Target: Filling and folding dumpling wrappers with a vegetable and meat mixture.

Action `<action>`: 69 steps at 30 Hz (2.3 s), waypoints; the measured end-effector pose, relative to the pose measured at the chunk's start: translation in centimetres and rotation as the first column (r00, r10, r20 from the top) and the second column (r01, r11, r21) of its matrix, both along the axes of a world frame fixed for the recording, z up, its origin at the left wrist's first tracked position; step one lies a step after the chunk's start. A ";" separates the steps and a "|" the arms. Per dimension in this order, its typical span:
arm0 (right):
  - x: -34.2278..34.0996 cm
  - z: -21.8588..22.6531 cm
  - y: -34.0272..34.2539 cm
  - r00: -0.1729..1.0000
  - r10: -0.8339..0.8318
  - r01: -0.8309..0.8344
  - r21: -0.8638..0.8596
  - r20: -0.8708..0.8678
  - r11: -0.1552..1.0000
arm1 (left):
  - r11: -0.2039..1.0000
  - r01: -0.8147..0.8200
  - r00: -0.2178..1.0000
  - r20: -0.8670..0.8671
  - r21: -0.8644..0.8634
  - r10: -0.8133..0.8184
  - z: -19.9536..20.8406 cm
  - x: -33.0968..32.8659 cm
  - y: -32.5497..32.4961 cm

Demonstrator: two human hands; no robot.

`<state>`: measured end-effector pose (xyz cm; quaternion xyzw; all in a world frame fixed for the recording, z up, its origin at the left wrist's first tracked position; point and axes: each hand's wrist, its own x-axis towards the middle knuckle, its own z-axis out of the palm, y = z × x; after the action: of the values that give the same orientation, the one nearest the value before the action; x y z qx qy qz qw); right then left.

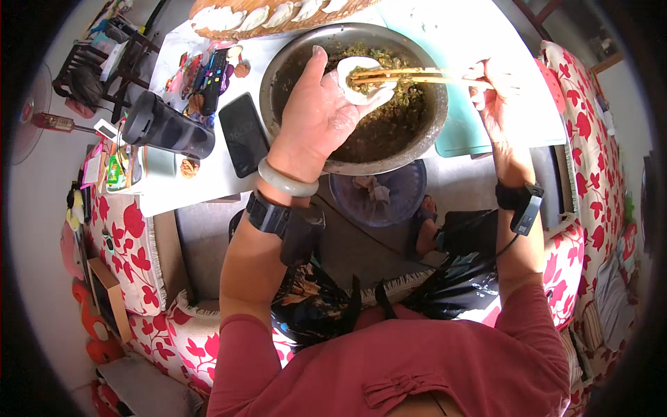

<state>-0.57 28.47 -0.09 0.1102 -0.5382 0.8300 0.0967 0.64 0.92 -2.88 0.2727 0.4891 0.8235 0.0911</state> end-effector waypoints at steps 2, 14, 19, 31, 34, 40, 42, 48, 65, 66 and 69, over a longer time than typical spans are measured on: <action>-0.4 -0.6 0.0 0.999 -0.043 0.043 -0.011 0.027 0.999 | 0.968 0.002 0.935 0.342 0.252 -0.091 0.6 -0.4 0.5; -0.6 0.7 2.6 0.998 0.056 -0.056 -0.034 -0.010 0.998 | 0.814 0.140 0.848 0.356 0.563 -0.392 0.3 -0.9 -0.4; -1.2 -0.6 3.9 0.998 0.048 -0.045 -0.062 0.043 0.997 | 0.940 0.042 0.907 0.381 0.337 -0.177 -0.6 -1.6 -0.4; 0.6 0.0 1.0 0.986 -0.154 0.152 0.035 0.061 0.988 | 0.958 0.036 0.941 0.313 0.285 -0.129 0.0 -0.9 0.0; 0.2 -0.3 1.3 0.992 -0.124 0.124 0.002 0.001 0.992 | 0.894 0.084 0.870 0.405 0.440 -0.281 -0.3 -1.7 -0.1; 0.5 0.5 0.5 0.993 -0.116 0.116 0.012 0.027 0.993 | 0.930 0.042 0.893 0.404 0.364 -0.198 -0.1 -1.3 0.1; 0.4 0.4 0.5 0.993 -0.121 0.121 0.054 0.000 0.991 | 0.927 0.049 0.894 0.398 0.373 -0.208 0.0 -1.3 0.0; 0.3 0.5 1.0 0.985 -0.141 0.151 0.105 -0.095 0.983 | 0.957 -0.005 0.896 0.426 0.291 -0.125 0.5 -0.7 0.4; -0.2 -0.1 1.7 0.975 0.058 -0.049 0.045 -0.214 0.998 | 0.928 -0.051 0.844 0.513 0.369 -0.158 1.5 -0.7 0.4; -0.2 0.1 1.8 0.976 0.048 -0.042 0.037 -0.211 0.998 | 0.928 -0.051 0.843 0.513 0.370 -0.158 1.7 -0.6 0.4; 0.0 0.3 1.9 0.979 0.028 -0.023 0.026 -0.202 0.999 | 0.912 -0.095 0.801 0.575 0.400 -0.169 2.3 -0.4 0.5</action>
<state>-0.60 30.35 0.22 0.2019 -0.5340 0.8091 0.1391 0.19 1.43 -0.61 0.0218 0.2463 0.9485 0.1980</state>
